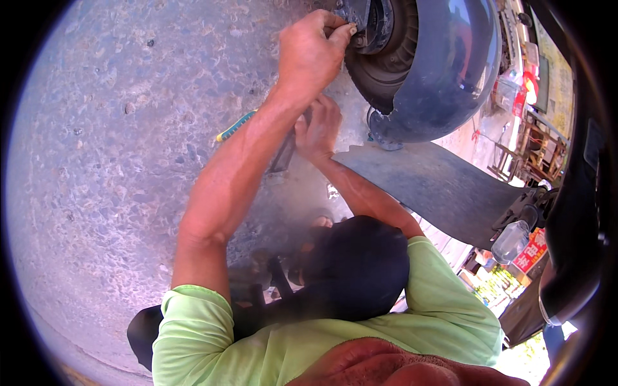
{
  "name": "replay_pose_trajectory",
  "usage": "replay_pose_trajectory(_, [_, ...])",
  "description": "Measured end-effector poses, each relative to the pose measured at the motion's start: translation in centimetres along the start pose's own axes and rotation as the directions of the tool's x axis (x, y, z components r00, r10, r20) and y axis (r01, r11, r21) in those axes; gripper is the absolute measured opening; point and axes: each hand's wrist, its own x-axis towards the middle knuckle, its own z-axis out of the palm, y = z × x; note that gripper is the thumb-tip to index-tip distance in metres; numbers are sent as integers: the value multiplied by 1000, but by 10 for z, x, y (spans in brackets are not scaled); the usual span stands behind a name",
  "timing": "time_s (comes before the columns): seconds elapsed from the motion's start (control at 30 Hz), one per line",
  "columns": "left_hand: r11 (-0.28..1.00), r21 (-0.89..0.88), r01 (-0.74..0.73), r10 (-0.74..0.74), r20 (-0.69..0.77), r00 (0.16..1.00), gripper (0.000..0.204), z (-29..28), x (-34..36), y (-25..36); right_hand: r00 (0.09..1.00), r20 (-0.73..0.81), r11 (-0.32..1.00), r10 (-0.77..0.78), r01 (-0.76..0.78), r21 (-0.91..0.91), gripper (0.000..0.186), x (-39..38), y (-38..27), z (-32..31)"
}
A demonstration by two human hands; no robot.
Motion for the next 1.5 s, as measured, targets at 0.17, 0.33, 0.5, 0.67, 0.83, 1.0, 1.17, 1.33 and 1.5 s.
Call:
replay_pose_trajectory(0.17, [978,-132,161,-144,134,980,29,-3,-2,10,1000,14,999,25,-25,-30,38,-1,0,-2])
replay_pose_trajectory(0.33, [972,-153,177,-161,114,980,29,1,0,16,1000,7,1000,18,-18,-21,38,0,-1,-2])
replay_pose_trajectory(0.5, [996,-68,55,-51,72,996,27,8,7,0,1000,3,999,3,-3,-32,37,0,-1,-2])
replay_pose_trajectory(0.67, [998,57,14,-20,91,996,28,5,8,3,1000,-5,1000,0,-1,-31,38,-1,0,-2])
replay_pose_trajectory(0.83, [1000,29,-7,5,65,998,26,8,5,-1,1000,-8,999,9,-9,-33,38,-2,0,-1])
replay_pose_trajectory(1.0, [996,50,-72,70,46,996,25,4,5,1,1000,-5,1000,15,-15,-18,38,-1,-1,-2])
replay_pose_trajectory(1.17, [967,-200,161,-123,187,975,25,-4,1,9,1000,11,1000,18,-17,-26,39,-2,1,-2])
replay_pose_trajectory(1.33, [977,-202,69,-36,165,986,24,-1,-2,0,999,27,1000,26,-26,-7,40,0,0,-5])
replay_pose_trajectory(1.5, [994,-111,-2,16,121,993,22,2,0,2,999,32,999,33,-33,-3,40,0,0,-4])
